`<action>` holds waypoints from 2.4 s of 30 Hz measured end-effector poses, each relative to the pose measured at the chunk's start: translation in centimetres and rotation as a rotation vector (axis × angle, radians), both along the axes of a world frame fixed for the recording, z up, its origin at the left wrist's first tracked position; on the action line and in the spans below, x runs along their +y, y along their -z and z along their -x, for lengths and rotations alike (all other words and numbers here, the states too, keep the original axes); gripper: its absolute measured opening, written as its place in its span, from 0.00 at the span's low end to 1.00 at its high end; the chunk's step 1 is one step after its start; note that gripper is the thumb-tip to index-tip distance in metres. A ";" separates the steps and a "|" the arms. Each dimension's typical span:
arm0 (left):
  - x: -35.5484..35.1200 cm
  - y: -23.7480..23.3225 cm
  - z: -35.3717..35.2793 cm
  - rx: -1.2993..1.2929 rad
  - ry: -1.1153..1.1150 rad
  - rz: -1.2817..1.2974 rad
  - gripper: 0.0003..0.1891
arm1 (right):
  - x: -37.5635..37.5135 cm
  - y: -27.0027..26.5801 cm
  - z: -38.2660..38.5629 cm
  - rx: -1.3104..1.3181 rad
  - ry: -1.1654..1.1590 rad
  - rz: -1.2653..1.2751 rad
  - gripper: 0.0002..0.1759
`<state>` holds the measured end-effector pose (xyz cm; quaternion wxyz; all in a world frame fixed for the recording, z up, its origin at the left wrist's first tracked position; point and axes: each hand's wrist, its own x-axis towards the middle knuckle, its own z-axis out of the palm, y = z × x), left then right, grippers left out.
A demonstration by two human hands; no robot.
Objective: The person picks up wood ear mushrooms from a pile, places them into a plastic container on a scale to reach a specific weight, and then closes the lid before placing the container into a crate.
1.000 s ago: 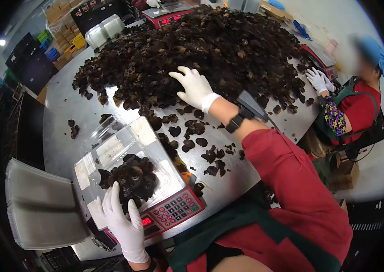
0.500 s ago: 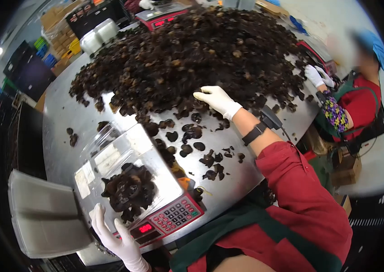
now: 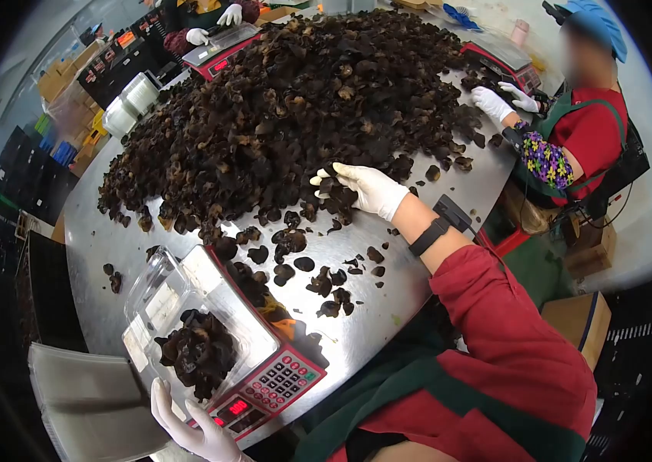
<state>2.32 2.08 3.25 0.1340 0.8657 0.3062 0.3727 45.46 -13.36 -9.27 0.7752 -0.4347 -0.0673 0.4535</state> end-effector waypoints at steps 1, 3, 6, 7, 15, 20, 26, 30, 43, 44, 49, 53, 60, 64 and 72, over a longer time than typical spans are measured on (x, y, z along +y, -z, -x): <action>-0.1 0.0 0.1 0.004 -0.007 -0.002 0.18 | 0.0 0.1 0.1 -0.010 -0.015 -0.042 0.19; -0.1 0.2 0.4 -0.031 -0.033 -0.018 0.17 | -0.2 0.2 0.2 -0.038 -0.026 -0.009 0.19; -0.1 0.3 0.6 -0.019 -0.078 -0.042 0.17 | -0.5 0.0 0.1 0.005 -0.074 -0.048 0.16; 0.0 0.5 0.7 -0.015 -0.081 -0.042 0.17 | -0.5 -0.2 0.4 0.008 -0.077 -0.047 0.16; -1.1 -0.3 -0.3 -0.103 -0.002 -0.096 0.14 | -0.8 -3.2 3.8 -0.391 -0.043 0.201 0.17; -3.8 -0.9 -4.9 0.046 0.346 0.055 0.17 | -0.2 -4.7 8.9 -0.930 -0.112 0.289 0.14; -5.1 1.3 -11.5 0.062 0.442 0.129 0.10 | -1.4 -7.8 14.8 -1.451 -0.147 0.135 0.13; -6.6 2.5 -12.2 0.097 0.480 0.229 0.07 | -2.8 -8.0 16.2 -1.678 -0.143 0.126 0.14; -7.9 4.5 -9.1 0.403 0.530 0.046 0.09 | -3.2 -7.6 19.1 -1.930 -0.275 0.226 0.16; -8.0 4.5 -9.0 0.406 0.535 0.040 0.09 | -3.1 -7.7 19.2 -1.936 -0.272 0.237 0.16; -8.1 4.7 -8.1 0.273 0.554 0.055 0.07 | -2.1 -8.4 20.1 -1.873 -0.236 0.139 0.13; -7.4 3.4 -6.6 0.053 0.489 0.145 0.06 | -1.2 -8.6 19.3 -1.346 -0.290 0.075 0.18; -6.0 3.3 -5.7 0.028 0.318 0.275 0.04 | -0.3 -6.8 19.8 -0.915 -0.365 0.055 0.19; -5.9 3.6 -6.0 0.154 0.419 0.217 0.05 | -0.1 -7.8 20.7 -1.150 -0.397 0.075 0.20; -6.1 4.3 -5.1 0.137 0.448 0.241 0.04 | 0.7 -8.5 22.5 -1.459 -0.299 0.105 0.16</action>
